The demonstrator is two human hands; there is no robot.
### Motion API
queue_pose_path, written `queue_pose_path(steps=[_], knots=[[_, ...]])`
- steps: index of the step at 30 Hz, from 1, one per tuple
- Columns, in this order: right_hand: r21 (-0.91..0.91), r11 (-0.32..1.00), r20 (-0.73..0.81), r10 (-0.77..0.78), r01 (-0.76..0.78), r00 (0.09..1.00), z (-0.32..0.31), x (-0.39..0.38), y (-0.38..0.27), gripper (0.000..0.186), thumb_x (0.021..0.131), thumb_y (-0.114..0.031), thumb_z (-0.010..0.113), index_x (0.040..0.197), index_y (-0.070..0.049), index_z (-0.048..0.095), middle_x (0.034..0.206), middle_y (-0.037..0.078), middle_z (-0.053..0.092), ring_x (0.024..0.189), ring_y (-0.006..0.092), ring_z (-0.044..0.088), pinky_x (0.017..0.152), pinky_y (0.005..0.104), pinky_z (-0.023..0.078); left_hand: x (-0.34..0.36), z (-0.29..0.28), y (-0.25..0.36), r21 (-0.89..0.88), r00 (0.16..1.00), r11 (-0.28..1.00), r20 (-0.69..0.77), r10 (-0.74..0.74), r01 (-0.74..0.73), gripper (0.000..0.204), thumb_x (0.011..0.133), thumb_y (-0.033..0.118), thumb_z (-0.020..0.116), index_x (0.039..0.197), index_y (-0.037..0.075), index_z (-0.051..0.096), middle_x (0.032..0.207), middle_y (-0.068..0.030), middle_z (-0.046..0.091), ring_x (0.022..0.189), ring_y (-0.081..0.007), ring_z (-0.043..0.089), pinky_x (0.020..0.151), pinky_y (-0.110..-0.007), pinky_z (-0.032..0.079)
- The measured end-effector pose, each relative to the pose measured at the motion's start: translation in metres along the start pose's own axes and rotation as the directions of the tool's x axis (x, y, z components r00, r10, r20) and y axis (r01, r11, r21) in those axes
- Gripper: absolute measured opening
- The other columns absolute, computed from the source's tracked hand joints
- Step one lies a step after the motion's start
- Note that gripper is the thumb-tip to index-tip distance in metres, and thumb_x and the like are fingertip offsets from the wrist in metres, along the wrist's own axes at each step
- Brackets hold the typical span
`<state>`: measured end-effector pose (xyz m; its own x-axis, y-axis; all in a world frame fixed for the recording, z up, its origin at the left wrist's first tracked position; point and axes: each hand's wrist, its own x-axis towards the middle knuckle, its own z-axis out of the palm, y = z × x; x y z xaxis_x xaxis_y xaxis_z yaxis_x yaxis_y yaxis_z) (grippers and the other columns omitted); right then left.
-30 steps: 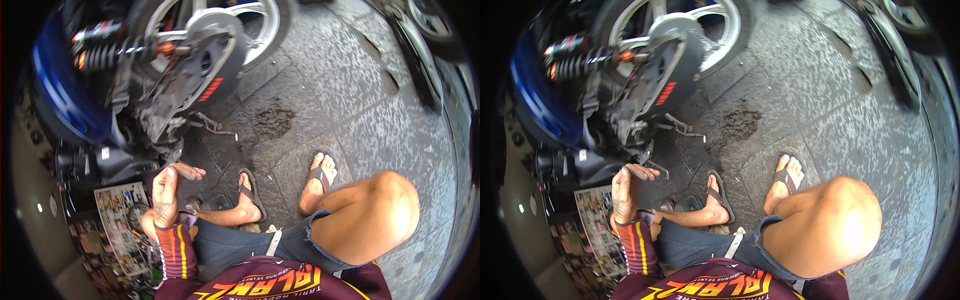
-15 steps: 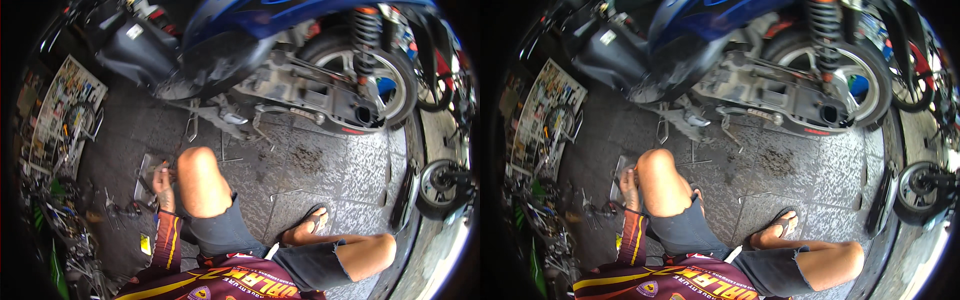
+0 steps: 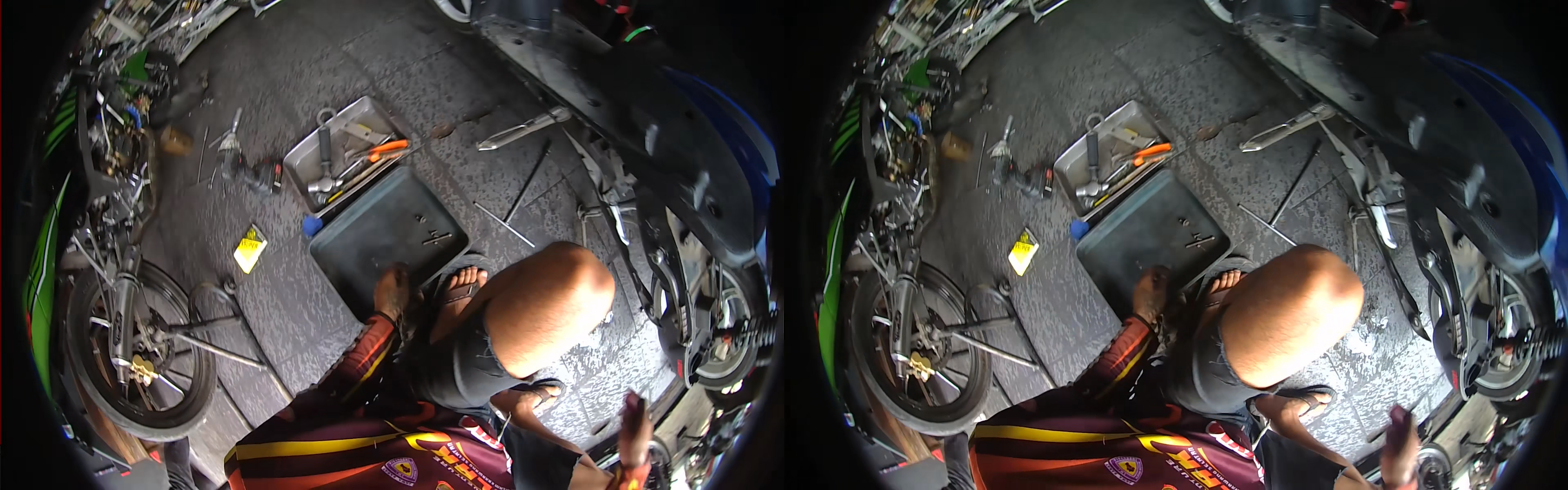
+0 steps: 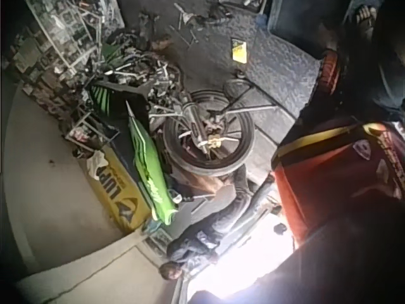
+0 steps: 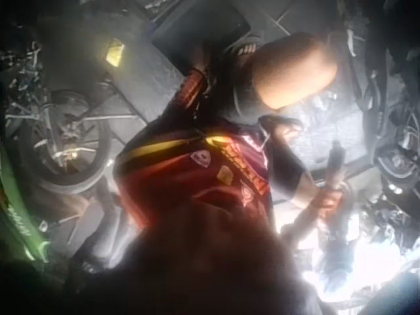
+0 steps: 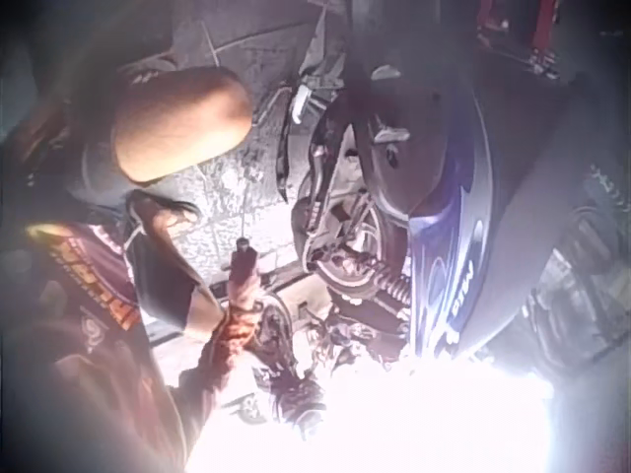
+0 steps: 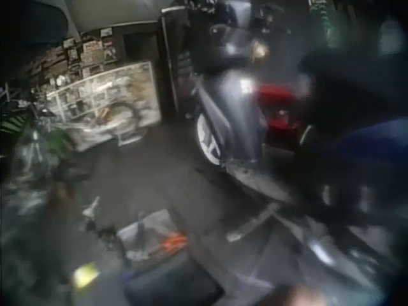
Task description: The person removes a plastic cover from a motorcycle by hand and with a screwdriver, then uses a cloth to wipe down the internal components and the removed part.
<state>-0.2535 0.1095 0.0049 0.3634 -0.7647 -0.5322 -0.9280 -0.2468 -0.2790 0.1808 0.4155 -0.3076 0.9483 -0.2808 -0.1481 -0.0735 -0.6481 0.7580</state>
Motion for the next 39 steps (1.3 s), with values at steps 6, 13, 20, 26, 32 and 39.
queue_pose_path(steps=[6,13,20,26,32,39], knots=[[-0.119,0.804,-0.007,-0.588,0.583,0.809,0.161,0.176,-0.043,0.03,0.084,-0.017,0.067,0.112,-0.008,0.061,0.102,0.018,0.065,0.097,0.0423,0.061,0.082,0.0472,0.051,0.023,-0.051,-0.02,0.333,0.942,0.927,-0.329,-0.057,0.172,0.032,0.084,0.011,0.06,0.116,0.016,0.061,0.113,-0.0132,0.055,0.108,-0.0368,0.053,0.089,-0.05,0.042],[-0.118,0.38,0.13,-0.91,0.917,0.394,0.317,0.237,-0.254,0.033,0.085,-0.023,0.067,0.118,-0.018,0.064,0.124,0.016,0.058,0.118,0.0411,0.052,0.091,0.0481,0.05,0.021,-0.077,-0.155,-0.081,0.629,0.819,-0.6,-0.495,0.567,0.046,0.082,0.017,0.072,0.125,0.01,0.056,0.122,-0.0139,0.057,0.115,-0.0319,0.054,0.097,-0.044,0.043],[0.21,0.51,-0.159,-0.824,0.834,0.544,0.319,0.252,-0.291,0.038,0.077,-0.009,0.07,0.114,-0.006,0.062,0.117,0.022,0.059,0.113,0.043,0.051,0.099,0.0451,0.042,0.017,-0.058,-0.151,-0.506,0.744,0.807,-0.401,-0.534,0.306,0.038,0.089,0.006,0.057,0.127,0.004,0.054,0.115,-0.0101,0.063,0.106,-0.0221,0.059,0.092,-0.033,0.046],[-0.191,0.854,-0.278,-0.52,0.484,0.807,0.315,0.33,-0.194,0.05,0.08,-0.007,0.066,0.128,0.0,0.053,0.129,0.025,0.055,0.123,0.0417,0.049,0.105,0.0467,0.038,0.03,-0.042,-0.168,-0.33,0.904,0.936,-0.353,-0.24,0.12,0.041,0.094,0.015,0.057,0.133,0.005,0.052,0.12,-0.0138,0.065,0.103,-0.0287,0.063,0.092,-0.042,0.049],[0.089,0.83,-0.395,-0.479,0.551,0.784,0.319,0.303,-0.19,0.044,0.09,-0.013,0.065,0.126,0.008,0.05,0.12,0.03,0.054,0.112,0.0474,0.051,0.095,0.0509,0.042,0.063,-0.07,-0.106,-0.359,0.914,0.88,-0.142,-0.38,0.31,0.048,0.095,0.023,0.061,0.138,0.005,0.05,0.117,-0.0163,0.067,0.1,-0.0262,0.066,0.088,-0.035,0.05],[0.286,0.809,-0.231,-0.462,0.513,0.856,0.319,0.265,-0.172,0.043,0.091,-0.007,0.062,0.131,0.002,0.05,0.126,0.023,0.055,0.116,0.0391,0.054,0.091,0.0441,0.048,-0.062,-0.076,-0.054,0.293,1.0,0.956,-0.002,-0.002,0.003,0.083,0.082,0.043,0.071,0.149,0.014,0.032,0.141,-0.0244,0.042,0.133,-0.0414,0.039,0.101,-0.048,0.042]])
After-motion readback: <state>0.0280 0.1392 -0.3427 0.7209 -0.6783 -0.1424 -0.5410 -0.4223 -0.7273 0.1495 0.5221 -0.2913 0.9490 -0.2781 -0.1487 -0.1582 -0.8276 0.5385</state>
